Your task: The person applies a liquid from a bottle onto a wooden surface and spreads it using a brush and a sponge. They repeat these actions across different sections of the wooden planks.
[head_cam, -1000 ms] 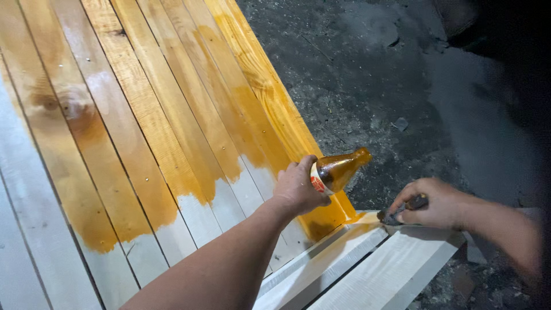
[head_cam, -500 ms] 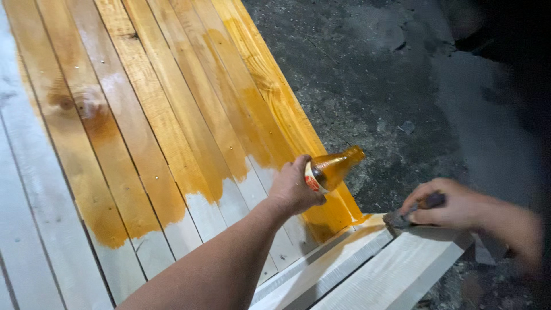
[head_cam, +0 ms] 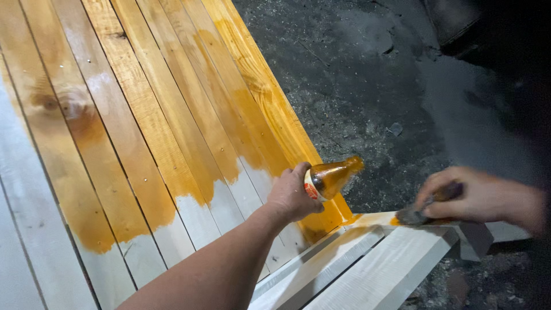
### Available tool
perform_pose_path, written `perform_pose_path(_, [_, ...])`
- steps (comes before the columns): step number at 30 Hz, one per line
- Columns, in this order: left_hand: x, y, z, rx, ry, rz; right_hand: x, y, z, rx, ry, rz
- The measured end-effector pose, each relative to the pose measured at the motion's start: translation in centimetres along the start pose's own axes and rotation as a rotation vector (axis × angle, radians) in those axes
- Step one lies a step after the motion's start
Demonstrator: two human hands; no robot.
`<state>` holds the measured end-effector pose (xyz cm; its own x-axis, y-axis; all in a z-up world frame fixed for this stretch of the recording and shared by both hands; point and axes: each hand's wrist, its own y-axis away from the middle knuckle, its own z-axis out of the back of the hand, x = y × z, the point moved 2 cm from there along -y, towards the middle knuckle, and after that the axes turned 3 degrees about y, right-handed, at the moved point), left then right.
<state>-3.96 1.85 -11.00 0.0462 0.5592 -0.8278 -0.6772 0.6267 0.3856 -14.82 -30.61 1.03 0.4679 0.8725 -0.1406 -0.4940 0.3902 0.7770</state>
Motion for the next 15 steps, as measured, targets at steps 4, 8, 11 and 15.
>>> perform_pose_path(4, [0.4, 0.4, 0.3, -0.010, -0.014, -0.007, -1.2, 0.0, 2.2, 0.159, 0.092, 0.055])
perform_pose_path(8, [0.9, 0.3, 1.1, -0.023, -0.023, 0.060, -5.8, 0.6, 4.5, -0.016, 0.005, 0.994])
perform_pose_path(11, [0.4, 0.1, 0.9, -0.031, -0.018, 0.039, -4.2, 1.5, 4.0, 0.013, 0.024, 0.682])
perform_pose_path(15, [-0.7, -0.2, 0.3, -0.016, -0.012, -0.014, 2.7, 0.4, 1.0, 0.073, -0.070, 0.004])
